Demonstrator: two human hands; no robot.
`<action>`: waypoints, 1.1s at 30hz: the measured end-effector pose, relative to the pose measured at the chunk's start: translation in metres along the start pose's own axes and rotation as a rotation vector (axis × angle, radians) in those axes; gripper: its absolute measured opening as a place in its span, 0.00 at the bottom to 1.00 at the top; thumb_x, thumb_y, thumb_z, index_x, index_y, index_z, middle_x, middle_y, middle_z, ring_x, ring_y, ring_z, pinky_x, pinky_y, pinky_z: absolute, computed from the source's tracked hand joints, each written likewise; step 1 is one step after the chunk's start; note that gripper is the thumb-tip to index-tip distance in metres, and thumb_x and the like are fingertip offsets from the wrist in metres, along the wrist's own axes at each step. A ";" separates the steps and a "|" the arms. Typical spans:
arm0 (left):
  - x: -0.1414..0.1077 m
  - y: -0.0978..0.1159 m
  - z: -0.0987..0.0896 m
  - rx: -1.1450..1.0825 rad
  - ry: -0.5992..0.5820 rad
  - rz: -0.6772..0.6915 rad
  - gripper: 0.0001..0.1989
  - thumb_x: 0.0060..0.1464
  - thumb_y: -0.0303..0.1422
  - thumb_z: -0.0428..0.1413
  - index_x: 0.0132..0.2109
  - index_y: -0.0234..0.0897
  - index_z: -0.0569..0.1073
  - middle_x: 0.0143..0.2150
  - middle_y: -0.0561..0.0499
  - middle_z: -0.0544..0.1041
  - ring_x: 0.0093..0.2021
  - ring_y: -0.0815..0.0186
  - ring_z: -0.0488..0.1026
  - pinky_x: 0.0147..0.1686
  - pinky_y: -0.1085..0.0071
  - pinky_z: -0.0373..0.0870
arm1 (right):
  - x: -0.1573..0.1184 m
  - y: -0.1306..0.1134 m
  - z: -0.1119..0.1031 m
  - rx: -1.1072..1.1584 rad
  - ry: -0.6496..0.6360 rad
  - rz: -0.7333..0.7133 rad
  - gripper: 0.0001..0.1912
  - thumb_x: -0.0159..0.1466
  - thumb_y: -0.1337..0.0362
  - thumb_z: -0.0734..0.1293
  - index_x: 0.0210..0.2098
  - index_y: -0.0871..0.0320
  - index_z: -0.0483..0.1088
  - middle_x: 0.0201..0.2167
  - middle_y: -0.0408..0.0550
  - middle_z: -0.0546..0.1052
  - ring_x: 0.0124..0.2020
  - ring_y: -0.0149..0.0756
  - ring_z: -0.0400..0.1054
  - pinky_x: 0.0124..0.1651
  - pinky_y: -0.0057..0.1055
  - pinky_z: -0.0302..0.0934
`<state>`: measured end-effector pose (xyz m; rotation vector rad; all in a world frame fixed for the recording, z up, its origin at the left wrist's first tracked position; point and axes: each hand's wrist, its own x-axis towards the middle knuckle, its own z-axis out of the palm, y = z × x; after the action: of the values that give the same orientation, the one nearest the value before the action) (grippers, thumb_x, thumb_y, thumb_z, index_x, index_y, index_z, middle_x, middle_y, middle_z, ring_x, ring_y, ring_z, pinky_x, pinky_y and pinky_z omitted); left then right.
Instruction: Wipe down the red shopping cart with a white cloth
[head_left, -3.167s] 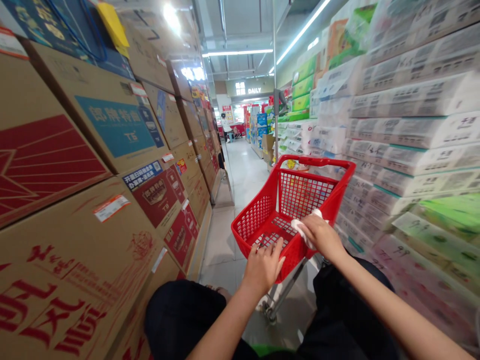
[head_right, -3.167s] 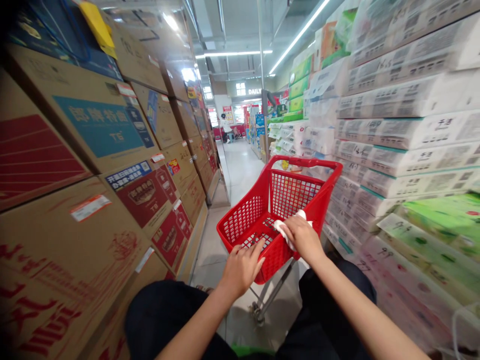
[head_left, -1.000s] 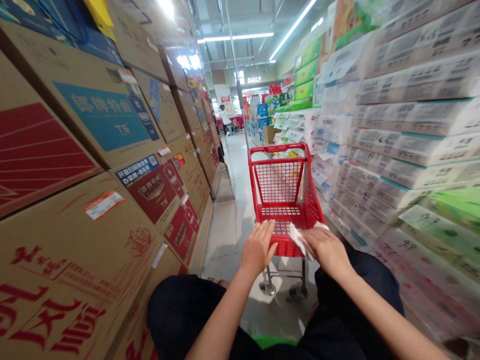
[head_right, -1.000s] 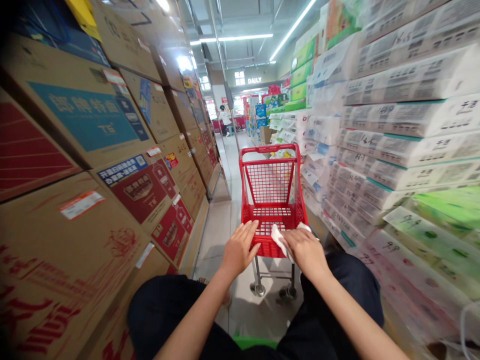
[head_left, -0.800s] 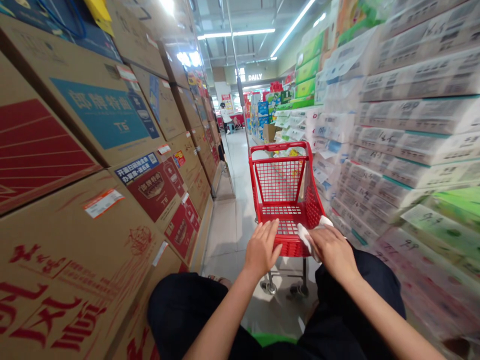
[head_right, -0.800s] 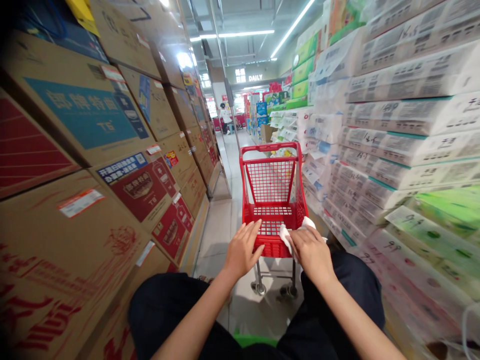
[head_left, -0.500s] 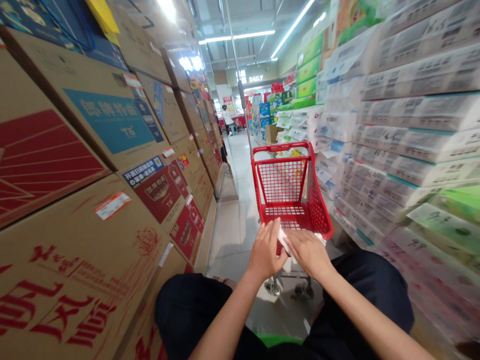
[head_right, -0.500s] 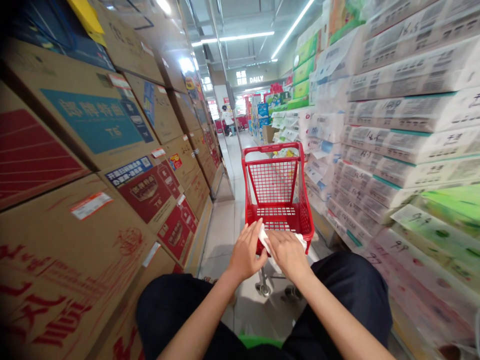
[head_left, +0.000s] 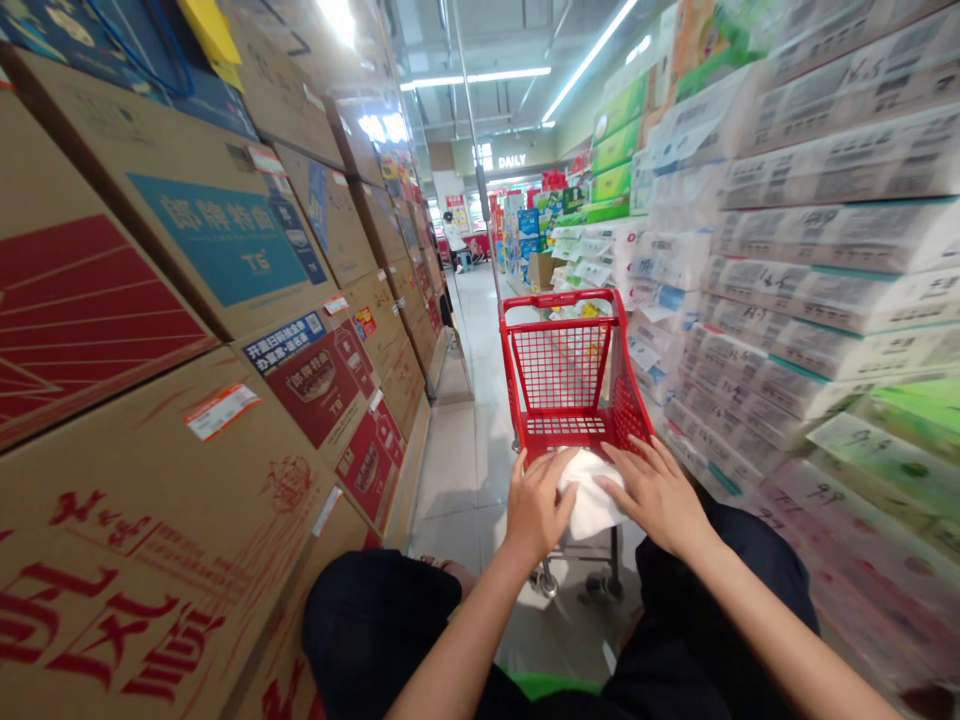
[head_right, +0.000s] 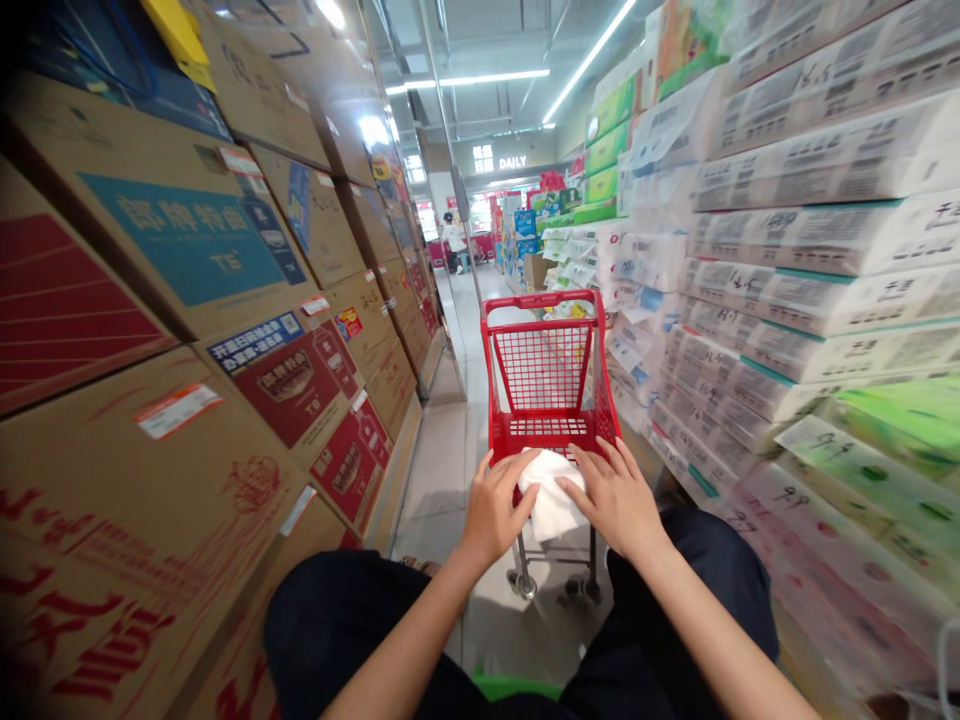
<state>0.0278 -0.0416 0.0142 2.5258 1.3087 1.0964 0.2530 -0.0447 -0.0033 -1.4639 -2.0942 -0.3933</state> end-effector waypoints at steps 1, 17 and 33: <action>0.001 0.001 -0.001 -0.029 0.012 -0.002 0.20 0.68 0.32 0.51 0.64 0.46 0.68 0.60 0.51 0.76 0.60 0.61 0.72 0.71 0.49 0.53 | 0.000 0.002 -0.002 0.019 -0.022 0.018 0.31 0.71 0.46 0.60 0.67 0.57 0.64 0.56 0.56 0.78 0.67 0.52 0.61 0.71 0.58 0.48; 0.021 -0.006 -0.011 -0.648 0.075 -0.165 0.21 0.66 0.30 0.51 0.64 0.43 0.70 0.59 0.46 0.74 0.58 0.59 0.72 0.57 0.63 0.73 | 0.019 -0.003 -0.024 0.894 -0.066 0.348 0.38 0.66 0.47 0.67 0.71 0.47 0.54 0.68 0.50 0.65 0.64 0.49 0.65 0.66 0.49 0.61; 0.026 -0.003 -0.030 -0.379 0.057 -0.086 0.04 0.54 0.29 0.62 0.38 0.37 0.76 0.53 0.44 0.70 0.52 0.59 0.72 0.51 0.64 0.71 | 0.020 0.003 -0.027 0.851 -0.033 0.269 0.22 0.69 0.50 0.63 0.59 0.47 0.72 0.55 0.51 0.77 0.56 0.47 0.71 0.60 0.47 0.65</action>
<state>0.0164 -0.0274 0.0500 2.1595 1.0857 1.2673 0.2580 -0.0424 0.0298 -1.1760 -1.7000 0.5686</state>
